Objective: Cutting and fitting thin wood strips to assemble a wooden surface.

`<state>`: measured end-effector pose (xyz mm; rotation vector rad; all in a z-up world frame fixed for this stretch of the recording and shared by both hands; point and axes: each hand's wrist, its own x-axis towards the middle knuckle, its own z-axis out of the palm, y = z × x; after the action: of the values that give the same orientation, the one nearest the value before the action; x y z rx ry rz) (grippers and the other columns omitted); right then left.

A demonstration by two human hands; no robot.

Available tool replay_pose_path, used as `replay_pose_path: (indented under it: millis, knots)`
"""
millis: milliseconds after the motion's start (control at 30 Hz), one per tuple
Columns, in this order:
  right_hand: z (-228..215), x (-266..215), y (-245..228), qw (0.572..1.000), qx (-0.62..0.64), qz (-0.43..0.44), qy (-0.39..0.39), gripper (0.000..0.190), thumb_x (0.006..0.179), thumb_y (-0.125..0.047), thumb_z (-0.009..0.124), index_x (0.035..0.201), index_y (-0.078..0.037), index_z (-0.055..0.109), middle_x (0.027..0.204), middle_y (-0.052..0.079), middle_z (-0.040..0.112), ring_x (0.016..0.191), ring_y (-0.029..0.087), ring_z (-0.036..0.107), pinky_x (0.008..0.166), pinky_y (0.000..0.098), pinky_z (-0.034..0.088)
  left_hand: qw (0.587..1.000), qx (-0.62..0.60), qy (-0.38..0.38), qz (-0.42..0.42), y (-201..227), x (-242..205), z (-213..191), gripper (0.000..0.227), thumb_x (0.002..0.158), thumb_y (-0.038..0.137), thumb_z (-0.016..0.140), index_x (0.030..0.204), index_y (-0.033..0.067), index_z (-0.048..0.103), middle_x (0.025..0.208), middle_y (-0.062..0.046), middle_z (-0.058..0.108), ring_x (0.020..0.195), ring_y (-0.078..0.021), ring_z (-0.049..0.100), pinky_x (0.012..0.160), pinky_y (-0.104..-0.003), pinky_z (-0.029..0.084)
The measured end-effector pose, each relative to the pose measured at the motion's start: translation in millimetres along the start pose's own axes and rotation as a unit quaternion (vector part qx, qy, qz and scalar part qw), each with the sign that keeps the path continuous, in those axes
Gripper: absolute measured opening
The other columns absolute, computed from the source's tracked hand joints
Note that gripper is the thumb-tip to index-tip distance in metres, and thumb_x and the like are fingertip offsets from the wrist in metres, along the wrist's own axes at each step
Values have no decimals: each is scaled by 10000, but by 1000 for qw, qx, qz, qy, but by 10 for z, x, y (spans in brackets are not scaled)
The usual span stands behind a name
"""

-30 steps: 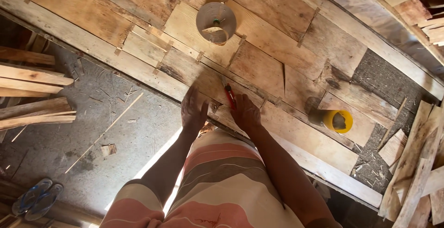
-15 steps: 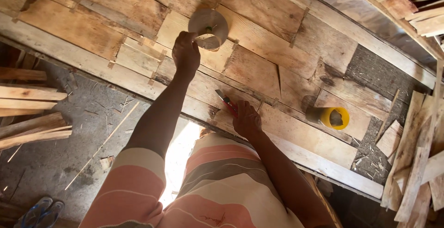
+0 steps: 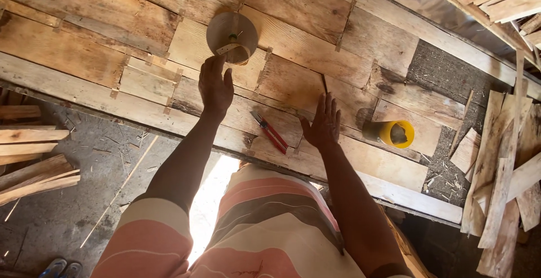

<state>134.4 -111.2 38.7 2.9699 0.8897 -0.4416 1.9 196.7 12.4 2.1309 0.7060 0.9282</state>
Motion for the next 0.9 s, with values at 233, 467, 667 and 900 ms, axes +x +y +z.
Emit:
replay_pose_path:
  millis: [233,467,667,900]
  knots:
    - [-54,169,28,997,-24,2,-69,1043,929,-560,638,1628,-20,84,1711,207,90,1583,387,79,1242,573,127,1000,12,-13,-24,-140,-293,-209,367,979,47,691,1335,21,604,1285,-170,633,1189,-364,623,974,-463,553]
    - [-18,267,79,999,16,14,-35,1108,850,-475,743,1620,-4,100,1669,227,207,1552,400,168,1237,550,182,998,7,-12,-58,-246,-347,-350,333,978,49,660,1306,-4,633,1275,-182,646,1152,-356,651,966,-442,570]
    - [-65,349,151,997,82,8,-7,1091,839,-414,783,1614,7,142,1603,259,316,1473,429,311,1203,534,276,998,-5,-12,-67,-249,-164,-300,296,953,29,679,1247,7,648,1184,-172,668,1031,-327,666,866,-438,568]
    - [-123,162,-242,990,20,-91,109,707,875,-261,757,1477,-19,476,1437,217,559,1303,368,552,1070,506,455,999,-14,-9,-48,-407,243,-63,175,897,-20,720,1046,57,670,999,-107,685,948,-300,660,815,-438,546]
